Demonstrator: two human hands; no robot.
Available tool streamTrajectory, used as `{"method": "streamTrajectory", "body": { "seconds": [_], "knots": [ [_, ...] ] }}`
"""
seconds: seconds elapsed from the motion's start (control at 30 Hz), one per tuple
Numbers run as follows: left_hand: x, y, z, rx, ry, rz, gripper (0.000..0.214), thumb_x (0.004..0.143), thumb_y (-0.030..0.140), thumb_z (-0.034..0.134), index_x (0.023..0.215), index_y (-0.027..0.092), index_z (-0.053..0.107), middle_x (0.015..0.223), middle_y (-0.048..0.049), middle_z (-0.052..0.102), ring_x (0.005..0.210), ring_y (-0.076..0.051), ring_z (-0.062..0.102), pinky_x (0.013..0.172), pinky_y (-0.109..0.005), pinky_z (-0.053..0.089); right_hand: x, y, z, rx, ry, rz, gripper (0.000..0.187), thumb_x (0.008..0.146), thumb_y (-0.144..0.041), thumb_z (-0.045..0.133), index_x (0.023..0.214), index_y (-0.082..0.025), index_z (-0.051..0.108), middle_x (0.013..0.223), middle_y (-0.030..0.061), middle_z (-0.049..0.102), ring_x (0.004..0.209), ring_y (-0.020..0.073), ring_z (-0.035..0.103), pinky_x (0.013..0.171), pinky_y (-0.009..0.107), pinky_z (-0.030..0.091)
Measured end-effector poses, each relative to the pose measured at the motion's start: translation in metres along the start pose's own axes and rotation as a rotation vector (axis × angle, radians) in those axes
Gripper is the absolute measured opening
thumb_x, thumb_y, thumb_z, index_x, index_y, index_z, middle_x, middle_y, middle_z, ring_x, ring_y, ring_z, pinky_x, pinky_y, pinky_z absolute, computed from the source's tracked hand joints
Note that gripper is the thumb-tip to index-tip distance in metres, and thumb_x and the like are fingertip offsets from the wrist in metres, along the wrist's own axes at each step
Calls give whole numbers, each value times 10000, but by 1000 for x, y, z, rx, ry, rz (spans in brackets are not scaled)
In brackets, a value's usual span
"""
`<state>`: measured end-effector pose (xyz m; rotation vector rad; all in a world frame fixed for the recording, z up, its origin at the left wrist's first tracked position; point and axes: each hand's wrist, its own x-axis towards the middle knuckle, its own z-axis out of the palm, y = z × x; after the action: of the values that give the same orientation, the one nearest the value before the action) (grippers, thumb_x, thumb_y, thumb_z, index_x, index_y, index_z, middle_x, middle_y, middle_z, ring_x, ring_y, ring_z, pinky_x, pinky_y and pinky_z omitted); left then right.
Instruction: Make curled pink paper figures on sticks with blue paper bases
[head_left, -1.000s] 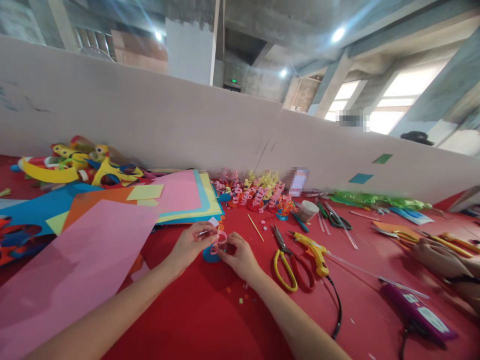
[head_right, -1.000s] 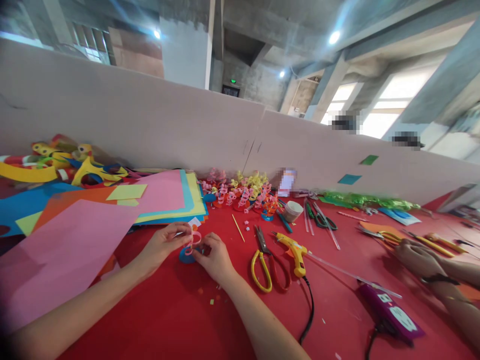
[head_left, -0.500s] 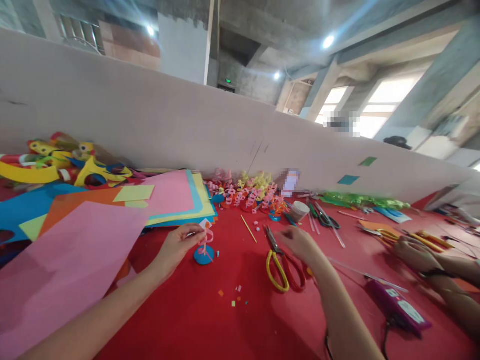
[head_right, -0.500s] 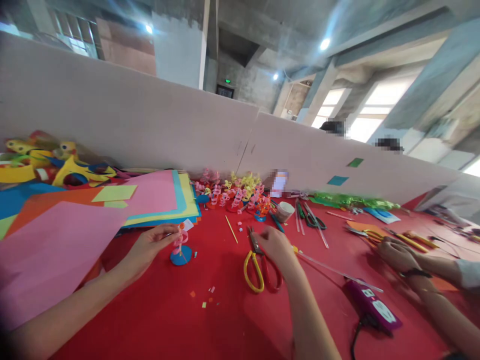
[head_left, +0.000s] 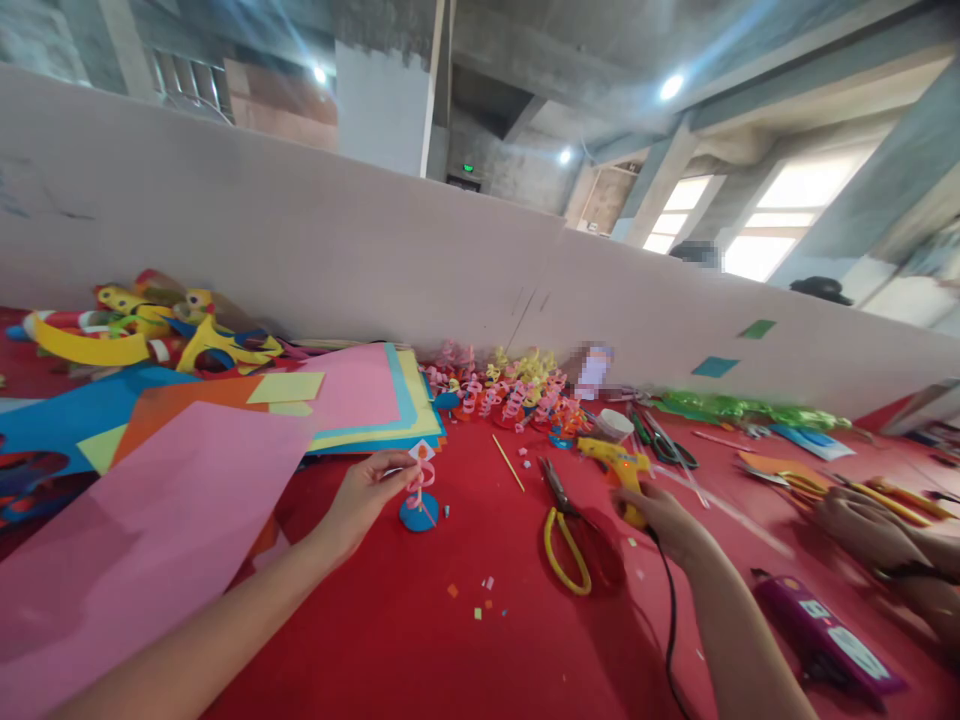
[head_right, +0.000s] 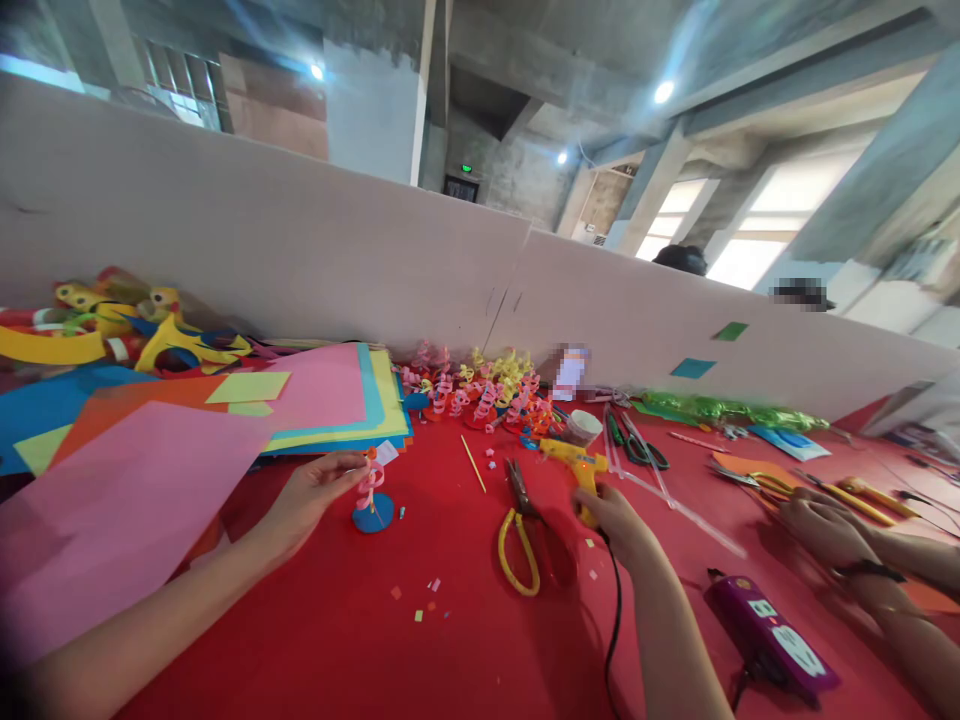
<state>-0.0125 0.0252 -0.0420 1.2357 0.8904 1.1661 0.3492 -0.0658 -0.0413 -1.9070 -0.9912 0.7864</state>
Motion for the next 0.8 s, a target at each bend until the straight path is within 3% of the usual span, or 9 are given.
{"method": "streamTrajectory", "body": {
  "seconds": [0.07,0.13,0.37,0.53,0.7,0.8],
  "knots": [
    [0,-1,1,-42,-33,-8,172,636,322,714,677,168,651,586,3,602,607,-156,570,577,-276,444,-7,-18,14,188,-109,-40,302,568,-415,652,674,-140,591,560,9,538,510,107,484,497,224,392],
    [0,-3,1,-74,-52,-15,187,637,334,715,684,166,648,585,1,601,578,-151,556,541,-273,437,-15,-38,32,187,-237,-83,331,576,-401,656,754,-129,597,586,-5,536,513,95,459,492,215,375],
    [-1,-2,-1,-100,-33,-42,207,605,329,743,681,157,656,624,-21,622,566,-143,543,520,-266,425,-48,-83,83,-261,-505,-164,293,605,-345,695,756,-136,554,608,-37,498,529,93,428,464,202,304],
    [-1,2,-3,-267,-127,-102,145,655,278,727,657,149,660,593,9,577,509,-100,496,478,-238,399,-61,-96,105,-515,-479,-298,352,748,-467,602,818,-122,599,671,19,572,574,128,500,493,220,337],
    [2,0,-7,-370,5,-311,158,559,213,793,657,162,680,676,9,639,625,-98,582,598,-211,472,-62,-99,124,-537,-515,-495,283,823,-359,549,976,-129,610,880,93,666,787,196,618,636,247,417],
    [2,-1,-8,-398,45,-376,183,535,196,803,672,172,684,696,16,657,661,-99,605,644,-208,492,-63,-102,130,-569,-555,-526,285,842,-330,528,1028,-129,606,929,109,676,834,214,633,669,253,429]
  ]
}}
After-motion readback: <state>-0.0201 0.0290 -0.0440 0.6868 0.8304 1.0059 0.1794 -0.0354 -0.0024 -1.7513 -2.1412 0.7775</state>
